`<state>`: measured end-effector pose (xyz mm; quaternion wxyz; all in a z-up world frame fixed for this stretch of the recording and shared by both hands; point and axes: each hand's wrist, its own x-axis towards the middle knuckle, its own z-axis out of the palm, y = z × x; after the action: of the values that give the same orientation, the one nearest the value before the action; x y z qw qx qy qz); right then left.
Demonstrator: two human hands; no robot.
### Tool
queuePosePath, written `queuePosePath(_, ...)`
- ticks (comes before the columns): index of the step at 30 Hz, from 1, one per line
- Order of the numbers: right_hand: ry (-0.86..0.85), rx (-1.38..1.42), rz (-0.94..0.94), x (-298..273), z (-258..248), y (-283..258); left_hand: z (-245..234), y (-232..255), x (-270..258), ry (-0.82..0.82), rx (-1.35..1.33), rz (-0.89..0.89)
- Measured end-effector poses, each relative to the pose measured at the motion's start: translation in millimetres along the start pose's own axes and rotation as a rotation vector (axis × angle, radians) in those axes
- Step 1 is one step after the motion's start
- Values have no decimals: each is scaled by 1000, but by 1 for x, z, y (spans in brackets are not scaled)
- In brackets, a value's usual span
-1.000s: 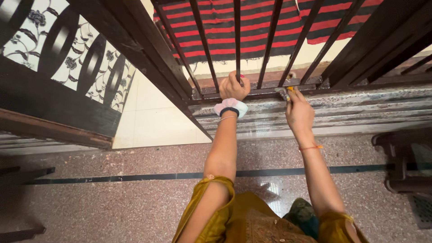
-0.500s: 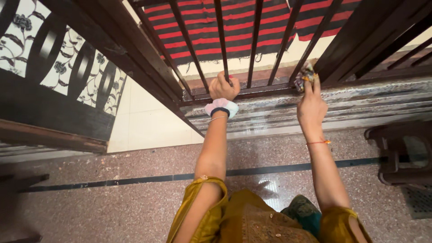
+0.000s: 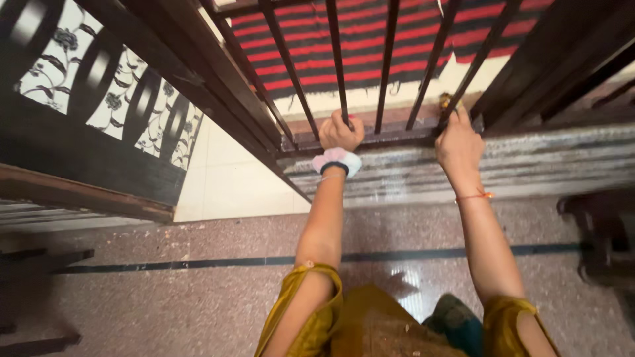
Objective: The person wipes the metal bars and the lower frame of a black gate using a patterned cloth, handling different sections of the grate one at a time.
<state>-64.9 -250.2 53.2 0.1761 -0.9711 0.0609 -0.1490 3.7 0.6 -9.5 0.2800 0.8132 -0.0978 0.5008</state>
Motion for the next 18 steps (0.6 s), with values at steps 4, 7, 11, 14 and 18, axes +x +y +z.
queuePosePath(4, 71, 86, -7, -26, 0, -3, 1, 0, 2, -5, -17, -7)
queuePosePath(7, 174, 181, -69, -57, 4, 8, -4, 2, 1, -25, -44, -8)
queuePosePath(11, 400, 352, -178, -80, -2, 14, -3, 3, 4, -7, -47, -6)
queuePosePath(14, 353, 463, -134, -80, -16, 6, -3, 3, 0, -6, -39, -14)
queuePosePath(18, 298, 618, -104, -48, -17, -19, -2, 1, 2, -17, -55, -6)
